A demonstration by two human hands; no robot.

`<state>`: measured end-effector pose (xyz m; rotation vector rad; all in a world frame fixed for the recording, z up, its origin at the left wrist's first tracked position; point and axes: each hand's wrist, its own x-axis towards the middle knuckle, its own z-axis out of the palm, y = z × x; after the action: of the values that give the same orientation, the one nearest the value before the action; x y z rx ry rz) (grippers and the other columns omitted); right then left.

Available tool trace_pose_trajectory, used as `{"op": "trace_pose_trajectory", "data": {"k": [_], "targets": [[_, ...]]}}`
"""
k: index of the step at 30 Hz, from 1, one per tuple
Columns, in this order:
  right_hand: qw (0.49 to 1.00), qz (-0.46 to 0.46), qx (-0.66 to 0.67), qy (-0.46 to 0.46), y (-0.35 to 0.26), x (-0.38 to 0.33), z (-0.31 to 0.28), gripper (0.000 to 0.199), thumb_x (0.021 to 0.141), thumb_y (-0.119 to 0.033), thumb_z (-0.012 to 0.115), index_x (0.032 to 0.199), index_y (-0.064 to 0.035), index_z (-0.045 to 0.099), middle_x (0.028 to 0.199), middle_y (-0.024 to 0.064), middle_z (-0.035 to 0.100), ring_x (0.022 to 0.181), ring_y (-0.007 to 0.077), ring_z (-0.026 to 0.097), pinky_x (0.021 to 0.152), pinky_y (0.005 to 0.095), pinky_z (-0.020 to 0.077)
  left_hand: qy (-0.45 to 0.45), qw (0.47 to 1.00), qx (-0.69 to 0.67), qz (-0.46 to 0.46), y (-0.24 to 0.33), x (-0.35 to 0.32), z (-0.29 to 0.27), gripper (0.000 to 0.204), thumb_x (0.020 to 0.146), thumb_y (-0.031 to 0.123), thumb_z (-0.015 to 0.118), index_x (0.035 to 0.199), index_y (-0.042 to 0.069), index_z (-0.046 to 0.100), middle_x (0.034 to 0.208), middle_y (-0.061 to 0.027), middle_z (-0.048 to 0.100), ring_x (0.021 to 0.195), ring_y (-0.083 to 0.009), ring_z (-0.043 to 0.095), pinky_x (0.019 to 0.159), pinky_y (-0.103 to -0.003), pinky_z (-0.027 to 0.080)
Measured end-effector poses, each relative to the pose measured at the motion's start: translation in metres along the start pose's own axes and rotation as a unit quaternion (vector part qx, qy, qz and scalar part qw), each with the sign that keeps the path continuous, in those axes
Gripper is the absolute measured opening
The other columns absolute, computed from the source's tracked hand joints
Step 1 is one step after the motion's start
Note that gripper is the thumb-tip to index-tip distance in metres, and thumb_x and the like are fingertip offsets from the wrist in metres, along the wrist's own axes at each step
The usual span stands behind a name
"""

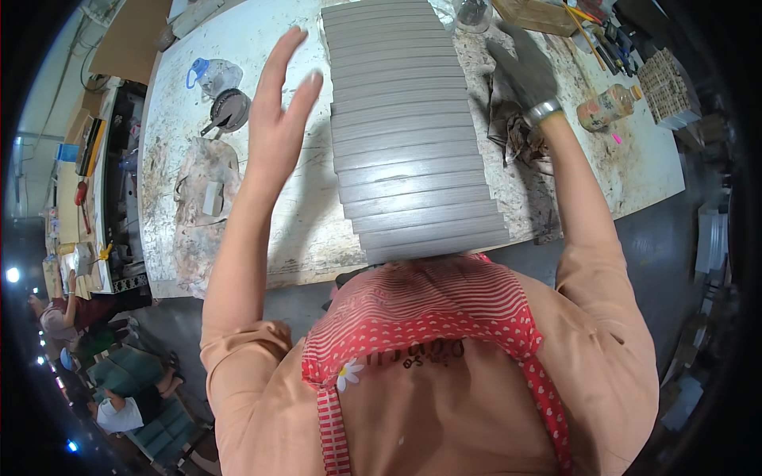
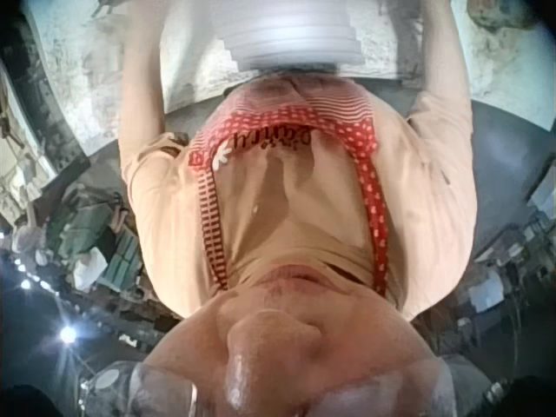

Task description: The person cleans a stack of wooden slats by hand using a cloth and a block, wiping the edges and surfaces of the stack and applying a liquid from a bottle.

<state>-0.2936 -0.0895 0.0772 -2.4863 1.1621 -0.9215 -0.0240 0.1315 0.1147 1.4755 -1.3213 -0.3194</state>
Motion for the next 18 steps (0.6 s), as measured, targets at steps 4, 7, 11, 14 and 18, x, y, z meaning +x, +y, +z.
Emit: {"op": "trace_pose_trajectory", "data": {"k": [4,7,11,14,18], "targets": [[0.978,0.080,-0.190,-0.032,0.053,-0.064,-0.011,0.069,0.080,-0.049,0.062,0.126,0.0012,0.050,0.129,0.0231,0.050,0.122,0.0361,0.045,0.102,0.0406,0.0372,-0.083,0.990,0.067,0.089,0.016,-0.051,-0.001,0.054,0.081,0.023,0.058,0.131,0.006,0.048,0.144,-0.0150,0.039,0.134,-0.0310,0.034,0.110,-0.045,0.026],[0.965,0.052,-0.256,-0.038,0.057,-0.094,0.013,0.064,0.076,-0.044,0.067,0.124,-0.0028,0.054,0.130,0.0228,0.050,0.122,0.0368,0.045,0.100,0.0415,0.0384,-0.120,0.986,0.048,0.104,0.022,-0.069,0.004,0.053,0.077,0.020,0.060,0.128,0.006,0.051,0.143,-0.0165,0.038,0.133,-0.0339,0.034,0.110,-0.045,0.026],[0.984,0.121,-0.128,0.010,0.088,-0.094,0.018,0.026,0.085,-0.023,0.059,0.104,-0.0049,0.063,0.110,0.0159,0.061,0.106,0.0328,0.055,0.092,0.0393,0.0433,-0.055,0.998,-0.039,0.020,0.013,-0.054,-0.004,0.045,0.083,0.015,0.055,0.126,0.004,0.051,0.141,-0.0159,0.042,0.131,-0.0309,0.037,0.109,-0.042,0.027],[0.978,0.158,-0.044,0.126,0.101,-0.095,-0.007,0.024,0.087,-0.021,0.059,0.104,-0.0033,0.062,0.105,0.0155,0.063,0.098,0.0298,0.060,0.086,0.0363,0.0459,-0.024,0.999,-0.034,0.024,0.007,-0.047,-0.019,0.038,0.089,0.012,0.049,0.126,0.005,0.052,0.138,-0.0130,0.046,0.127,-0.0248,0.043,0.102,-0.035,0.034],[0.888,0.275,0.310,0.201,0.056,-0.093,-0.060,0.029,0.087,-0.019,0.061,0.111,-0.0022,0.059,0.102,0.0118,0.064,0.093,0.0210,0.061,0.084,0.0320,0.0472,-0.029,0.998,-0.052,0.026,0.010,-0.038,-0.039,0.031,0.097,0.015,0.041,0.124,0.004,0.052,0.129,-0.0108,0.053,0.117,-0.0217,0.052,0.098,-0.034,0.037]]}}
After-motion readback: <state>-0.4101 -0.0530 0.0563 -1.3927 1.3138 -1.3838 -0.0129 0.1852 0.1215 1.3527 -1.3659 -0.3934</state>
